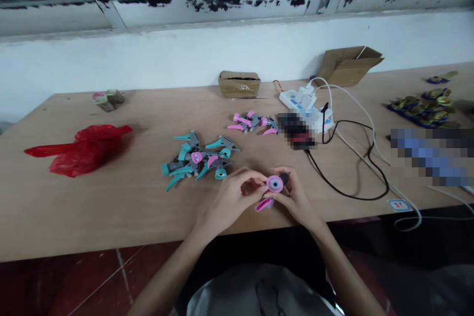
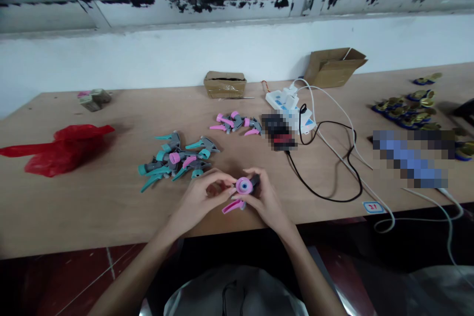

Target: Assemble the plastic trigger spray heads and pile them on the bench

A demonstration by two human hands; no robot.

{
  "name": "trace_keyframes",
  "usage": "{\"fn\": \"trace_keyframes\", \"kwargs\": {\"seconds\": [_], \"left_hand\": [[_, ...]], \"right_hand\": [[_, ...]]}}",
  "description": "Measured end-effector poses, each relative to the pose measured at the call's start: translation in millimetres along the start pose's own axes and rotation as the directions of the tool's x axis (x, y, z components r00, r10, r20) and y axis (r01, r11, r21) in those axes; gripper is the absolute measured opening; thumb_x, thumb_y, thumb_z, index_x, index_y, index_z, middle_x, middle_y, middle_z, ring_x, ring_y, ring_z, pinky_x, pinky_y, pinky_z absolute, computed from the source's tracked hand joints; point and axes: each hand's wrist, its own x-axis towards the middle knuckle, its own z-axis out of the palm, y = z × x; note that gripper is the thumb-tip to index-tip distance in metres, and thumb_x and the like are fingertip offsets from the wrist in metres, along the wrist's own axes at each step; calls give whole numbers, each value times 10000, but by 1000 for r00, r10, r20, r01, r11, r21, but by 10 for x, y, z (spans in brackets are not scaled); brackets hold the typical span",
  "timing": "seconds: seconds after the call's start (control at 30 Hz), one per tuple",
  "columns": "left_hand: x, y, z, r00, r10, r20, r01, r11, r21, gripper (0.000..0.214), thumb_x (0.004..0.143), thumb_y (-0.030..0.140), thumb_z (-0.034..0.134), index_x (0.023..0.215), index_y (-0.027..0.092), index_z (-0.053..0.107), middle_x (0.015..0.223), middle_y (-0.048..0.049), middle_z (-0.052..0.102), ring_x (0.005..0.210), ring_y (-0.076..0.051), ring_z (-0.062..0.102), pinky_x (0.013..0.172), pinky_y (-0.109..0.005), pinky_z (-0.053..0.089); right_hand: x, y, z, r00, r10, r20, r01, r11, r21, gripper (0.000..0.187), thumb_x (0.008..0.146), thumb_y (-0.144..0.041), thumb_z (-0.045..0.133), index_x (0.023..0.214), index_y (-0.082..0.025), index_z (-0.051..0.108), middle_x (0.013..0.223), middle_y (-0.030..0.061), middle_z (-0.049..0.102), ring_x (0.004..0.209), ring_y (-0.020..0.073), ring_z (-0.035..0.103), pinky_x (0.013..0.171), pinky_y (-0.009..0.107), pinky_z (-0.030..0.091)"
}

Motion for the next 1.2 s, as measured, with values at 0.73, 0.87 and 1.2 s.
{"fn": "trace_keyframes", "kwargs": {"seconds": [0.73, 0.87, 1.2], "left_hand": [[123, -287, -118, 978, 91, 187, -135, 961, 240, 209, 810, 192, 602, 1015, 221, 574, 975, -7, 590, 870, -146, 583, 778, -271, 471], [165, -239, -144, 947, 141, 288, -252, 883, 396, 137, 852, 227, 555, 985, 215, 585, 979, -11, 590, 882, -158, 582, 772, -278, 454], [140, -281, -97, 959, 155, 239, -228, 920, 319, 205, 778, 138, 599, 966, 206, 551, 975, -6, 558, 795, -122, 568, 718, -238, 482]], "right_hand": [[61, 47, 64, 983, -20, 182, 49, 987, -153, 282, 747, -393, 660, 989, -249, 642, 954, 33, 611, 899, 180, 600, 809, 318, 476], [58, 49, 60, 982, -35, 187, 76, 972, -221, 249, 746, -400, 658, 937, -240, 652, 918, 33, 595, 865, 183, 600, 783, 313, 480], [56, 83, 43, 974, 1, 225, 42, 981, -187, 248, 773, -391, 631, 972, -243, 631, 959, 45, 582, 905, 197, 577, 804, 318, 456]]}}
